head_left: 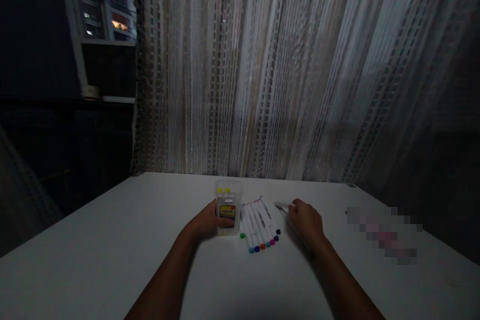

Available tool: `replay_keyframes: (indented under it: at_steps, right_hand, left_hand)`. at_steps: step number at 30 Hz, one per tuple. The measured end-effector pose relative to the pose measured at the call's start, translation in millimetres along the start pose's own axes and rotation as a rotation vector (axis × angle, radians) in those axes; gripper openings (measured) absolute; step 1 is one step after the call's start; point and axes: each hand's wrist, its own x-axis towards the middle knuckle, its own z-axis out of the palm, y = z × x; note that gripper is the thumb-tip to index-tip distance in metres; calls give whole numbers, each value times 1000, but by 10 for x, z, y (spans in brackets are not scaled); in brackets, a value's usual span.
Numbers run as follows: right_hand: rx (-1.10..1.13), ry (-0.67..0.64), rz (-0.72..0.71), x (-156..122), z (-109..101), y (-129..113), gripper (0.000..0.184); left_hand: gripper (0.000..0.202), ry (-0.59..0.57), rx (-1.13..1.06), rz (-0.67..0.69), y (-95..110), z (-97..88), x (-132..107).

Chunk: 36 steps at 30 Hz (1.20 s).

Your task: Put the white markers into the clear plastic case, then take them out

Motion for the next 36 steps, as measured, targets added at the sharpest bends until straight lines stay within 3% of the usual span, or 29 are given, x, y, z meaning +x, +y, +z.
replay_keyframes:
  at_steps: [4, 7, 11, 16, 22, 36]
  right_hand:
    - [473, 242, -63, 114, -474, -211, 23]
    - [742, 206, -287, 166, -800, -546, 20]
    - [693, 130, -526, 234, -995, -1033, 13]
    - [385, -40, -668, 324, -905, -1392, 23]
    - [190, -322, -767, 300, -662, -1561, 22]
    - [132, -379, -784, 327, -457, -1598, 23]
  left_hand:
    - [49, -4, -45, 12, -21, -24, 13]
    - [51, -13, -65, 18, -44, -46, 15]
    - [51, -23, -64, 26, -54, -55, 10]
    - [54, -15, -76, 30, -46, -49, 13]
    - [55, -19, -103, 36, -58, -51, 18]
    - [59, -10, -128, 43, -83, -64, 21]
